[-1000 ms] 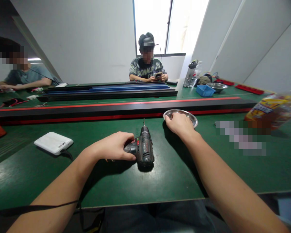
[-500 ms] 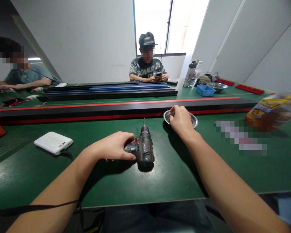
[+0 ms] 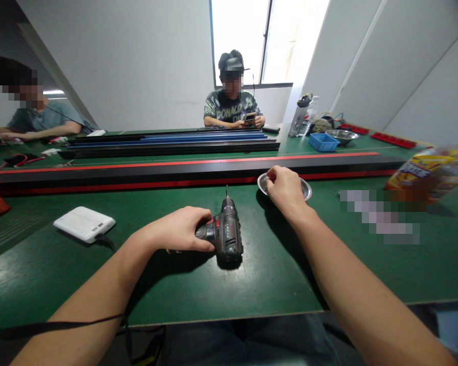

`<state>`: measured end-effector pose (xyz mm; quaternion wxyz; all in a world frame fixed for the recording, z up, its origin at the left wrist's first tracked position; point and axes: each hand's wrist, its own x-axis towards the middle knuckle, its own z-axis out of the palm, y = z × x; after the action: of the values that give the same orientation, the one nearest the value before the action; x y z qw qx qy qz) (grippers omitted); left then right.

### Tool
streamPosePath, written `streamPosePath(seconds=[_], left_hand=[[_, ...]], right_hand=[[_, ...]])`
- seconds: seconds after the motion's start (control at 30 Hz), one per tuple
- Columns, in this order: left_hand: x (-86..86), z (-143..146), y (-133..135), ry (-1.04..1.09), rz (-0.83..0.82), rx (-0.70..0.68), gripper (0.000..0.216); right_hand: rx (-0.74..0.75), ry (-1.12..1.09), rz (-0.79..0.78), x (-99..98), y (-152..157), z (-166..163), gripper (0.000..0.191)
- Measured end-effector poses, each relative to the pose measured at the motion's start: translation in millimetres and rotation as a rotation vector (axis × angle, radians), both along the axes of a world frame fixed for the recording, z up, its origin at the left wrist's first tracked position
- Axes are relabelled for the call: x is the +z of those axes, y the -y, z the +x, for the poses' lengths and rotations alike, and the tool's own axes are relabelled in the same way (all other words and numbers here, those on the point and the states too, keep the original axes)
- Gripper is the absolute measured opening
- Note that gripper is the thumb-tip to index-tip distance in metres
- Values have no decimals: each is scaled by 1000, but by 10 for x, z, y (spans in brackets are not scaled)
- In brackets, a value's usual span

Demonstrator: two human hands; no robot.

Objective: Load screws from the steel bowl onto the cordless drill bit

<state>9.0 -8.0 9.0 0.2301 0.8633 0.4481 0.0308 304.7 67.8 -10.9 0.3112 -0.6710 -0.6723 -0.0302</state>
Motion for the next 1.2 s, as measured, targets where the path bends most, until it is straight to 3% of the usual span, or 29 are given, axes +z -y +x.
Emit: streamPosePath(seconds=[0.27,0.4,0.57,0.67,0.83,1.2], left_hand=[[5,-4,4,2,-4,0,45],[-1,1,7,-3,9,-4,43],[-5,2,4,-7,19,-14,42],[0,0,2,-5,7,-23,43],[34,3,8,-17,-58,-58,45],[86,14,44,-3,-193,-116,49]], right_hand=[[29,-95,43,46,30,-24,32],[138,-251,99,38,44,-88,29],[383,-672,49,-57,69,-332,13],[488,-1047,-168,-125,100,-495,21],[454,-1359,-418,-232,107,-613,23],[342,-1394,-456,-352,15,-607,27]])
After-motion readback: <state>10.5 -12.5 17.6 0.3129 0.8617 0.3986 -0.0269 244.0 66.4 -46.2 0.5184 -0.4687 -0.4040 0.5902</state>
